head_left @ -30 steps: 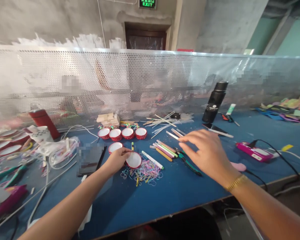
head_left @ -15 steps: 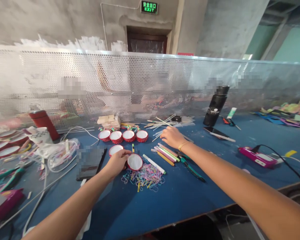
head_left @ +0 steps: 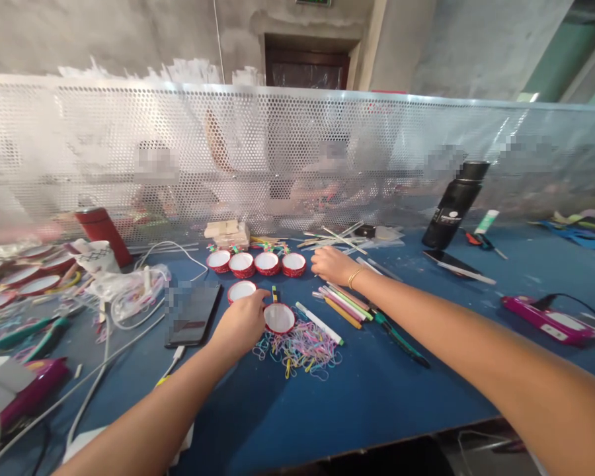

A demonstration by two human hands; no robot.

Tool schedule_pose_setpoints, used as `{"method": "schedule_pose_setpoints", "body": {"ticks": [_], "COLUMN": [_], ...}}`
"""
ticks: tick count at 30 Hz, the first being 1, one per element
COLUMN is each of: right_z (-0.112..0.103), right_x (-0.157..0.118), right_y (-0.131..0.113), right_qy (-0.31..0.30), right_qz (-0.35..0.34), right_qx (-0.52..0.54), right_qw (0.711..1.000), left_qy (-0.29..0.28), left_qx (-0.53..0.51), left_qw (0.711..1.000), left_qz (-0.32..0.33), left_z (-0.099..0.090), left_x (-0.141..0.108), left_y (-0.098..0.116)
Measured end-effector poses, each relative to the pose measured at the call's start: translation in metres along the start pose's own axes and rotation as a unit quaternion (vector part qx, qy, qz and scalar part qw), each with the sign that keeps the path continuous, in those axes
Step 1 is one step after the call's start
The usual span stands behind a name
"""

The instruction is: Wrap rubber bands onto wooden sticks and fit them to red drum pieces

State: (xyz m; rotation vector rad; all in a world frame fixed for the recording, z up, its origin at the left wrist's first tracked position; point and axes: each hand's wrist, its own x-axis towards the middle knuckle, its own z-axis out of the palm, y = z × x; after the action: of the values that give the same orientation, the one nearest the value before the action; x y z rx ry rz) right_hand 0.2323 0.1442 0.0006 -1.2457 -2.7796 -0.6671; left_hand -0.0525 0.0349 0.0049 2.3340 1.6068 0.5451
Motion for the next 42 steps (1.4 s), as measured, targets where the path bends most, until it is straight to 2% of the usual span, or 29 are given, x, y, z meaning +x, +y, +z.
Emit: {"method": "schedule_pose_setpoints", "body": {"ticks": [4, 7, 9, 10, 11, 12, 13, 14, 15, 16, 18, 20, 22, 23, 25, 27, 28, 30, 33, 35, 38, 42], "right_z": [-0.027, -0.064, -0.092, -0.105, -0.115, -0.123, -0.128, -0.129, -0.128, -0.124, -0.114, -0.107, -0.104, -0.105, -0.104, -0.098, -0.092, -0.076, -0.052, -0.042, -0.042, -0.057], "right_x": [-0.017, -0.038, -0.057, -0.067, -0.077, -0.087, -0.095, -0.102, -0.108, -0.111, -0.114, -0.115, -0.119, -0.124, -0.138, -0.156, -0.165, -0.181, -0.193, -0.193, -0.188, -0.196], "right_y": [0.003, -0.002, -0.019, -0.032, -0.049, -0.070, -0.092, -0.115, -0.138, -0.160, -0.194, -0.212, -0.212, -0.205, -0.183, -0.154, -0.138, -0.112, -0.089, -0.085, -0.088, -0.091], "right_qy": [0.061, 0.124, 0.179, 0.242, 0.297, 0.331, 0.343, 0.350, 0.353, 0.356, 0.357, 0.353, 0.347, 0.336, 0.295, 0.195, 0.145, 0.057, -0.037, -0.069, -0.072, -0.046], "right_qz": [0.043, 0.090, 0.114, 0.101, 0.067, 0.026, -0.006, -0.033, -0.047, -0.070, -0.078, -0.102, -0.076, -0.043, 0.075, 0.231, 0.287, 0.353, 0.377, 0.373, 0.382, 0.380], "right_qx": [0.006, 0.008, 0.004, 0.008, 0.006, -0.003, -0.015, -0.025, -0.023, -0.011, 0.032, 0.044, 0.049, 0.048, 0.037, 0.010, -0.011, -0.036, 0.006, 0.047, 0.054, 0.074], "right_qw": [0.997, 0.988, 0.977, 0.965, 0.952, 0.943, 0.939, 0.936, 0.934, 0.932, 0.930, 0.929, 0.934, 0.940, 0.952, 0.953, 0.947, 0.933, 0.926, 0.924, 0.920, 0.921], "left_qy": [-0.005, 0.046, 0.090, 0.093, 0.072, 0.027, -0.034, -0.101, -0.167, -0.211, -0.254, -0.252, -0.228, -0.212, -0.184, -0.170, -0.169, -0.172, -0.174, -0.167, -0.152, -0.136], "left_qx": [0.099, 0.124, 0.064, 0.005, -0.070, -0.158, -0.253, -0.345, -0.427, -0.495, -0.579, -0.613, -0.629, -0.635, -0.642, -0.640, -0.638, -0.640, -0.639, -0.630, -0.613, -0.574], "left_qw": [0.995, 0.991, 0.992, 0.993, 0.991, 0.983, 0.964, 0.932, 0.888, 0.843, 0.775, 0.747, 0.742, 0.741, 0.742, 0.748, 0.749, 0.748, 0.749, 0.758, 0.775, 0.807], "left_qz": [-0.003, 0.014, 0.053, 0.073, 0.085, 0.086, 0.073, 0.051, 0.024, 0.003, -0.026, -0.040, -0.051, -0.054, -0.055, -0.053, -0.050, -0.039, -0.024, -0.022, -0.020, -0.012], "left_z": [-0.007, -0.012, -0.015, -0.016, -0.017, -0.016, -0.015, -0.013, -0.012, -0.010, -0.007, -0.007, -0.007, -0.008, -0.008, -0.007, -0.007, -0.005, -0.002, 0.000, 0.001, -0.001], "left_x": [-0.007, -0.013, -0.016, -0.017, -0.019, -0.020, -0.022, -0.024, -0.026, -0.028, -0.033, -0.034, -0.033, -0.031, -0.027, -0.024, -0.024, -0.024, -0.026, -0.027, -0.027, -0.027], "left_y": [0.010, 0.018, 0.023, 0.025, 0.027, 0.029, 0.031, 0.034, 0.036, 0.039, 0.043, 0.046, 0.046, 0.045, 0.041, 0.038, 0.037, 0.036, 0.038, 0.039, 0.039, 0.039]}}
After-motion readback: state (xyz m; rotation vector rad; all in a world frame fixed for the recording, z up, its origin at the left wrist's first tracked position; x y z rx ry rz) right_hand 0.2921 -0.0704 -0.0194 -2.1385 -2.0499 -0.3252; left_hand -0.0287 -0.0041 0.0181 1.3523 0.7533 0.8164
